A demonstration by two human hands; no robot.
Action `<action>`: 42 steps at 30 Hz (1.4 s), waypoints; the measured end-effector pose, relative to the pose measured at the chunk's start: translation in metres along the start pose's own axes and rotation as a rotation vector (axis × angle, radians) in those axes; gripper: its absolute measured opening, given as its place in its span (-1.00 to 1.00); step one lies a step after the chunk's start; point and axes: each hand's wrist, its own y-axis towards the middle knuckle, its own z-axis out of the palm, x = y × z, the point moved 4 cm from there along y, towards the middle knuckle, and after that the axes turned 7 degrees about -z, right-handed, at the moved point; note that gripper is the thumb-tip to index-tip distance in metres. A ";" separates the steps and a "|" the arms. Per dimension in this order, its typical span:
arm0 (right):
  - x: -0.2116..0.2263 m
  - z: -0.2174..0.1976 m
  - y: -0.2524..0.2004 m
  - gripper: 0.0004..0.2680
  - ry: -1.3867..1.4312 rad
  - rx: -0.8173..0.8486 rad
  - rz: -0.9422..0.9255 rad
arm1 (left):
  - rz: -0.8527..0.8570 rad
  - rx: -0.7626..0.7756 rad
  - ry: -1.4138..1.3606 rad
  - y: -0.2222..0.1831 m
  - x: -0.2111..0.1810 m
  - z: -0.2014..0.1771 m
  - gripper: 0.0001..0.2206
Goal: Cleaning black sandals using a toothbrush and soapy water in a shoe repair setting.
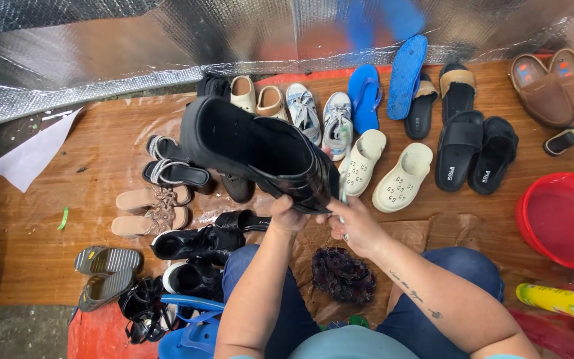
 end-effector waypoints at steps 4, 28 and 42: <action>-0.012 -0.016 0.018 -0.65 -0.316 0.183 -0.151 | 0.064 -0.167 -0.083 0.006 -0.038 0.045 -0.33; 0.012 -0.012 0.013 -0.72 -1.382 0.042 -1.094 | 0.202 -0.200 0.071 -0.013 -0.098 -0.041 -0.42; 0.000 0.003 0.001 -0.77 -1.262 0.068 -1.036 | 0.147 -0.303 0.091 -0.001 -0.105 0.016 -0.56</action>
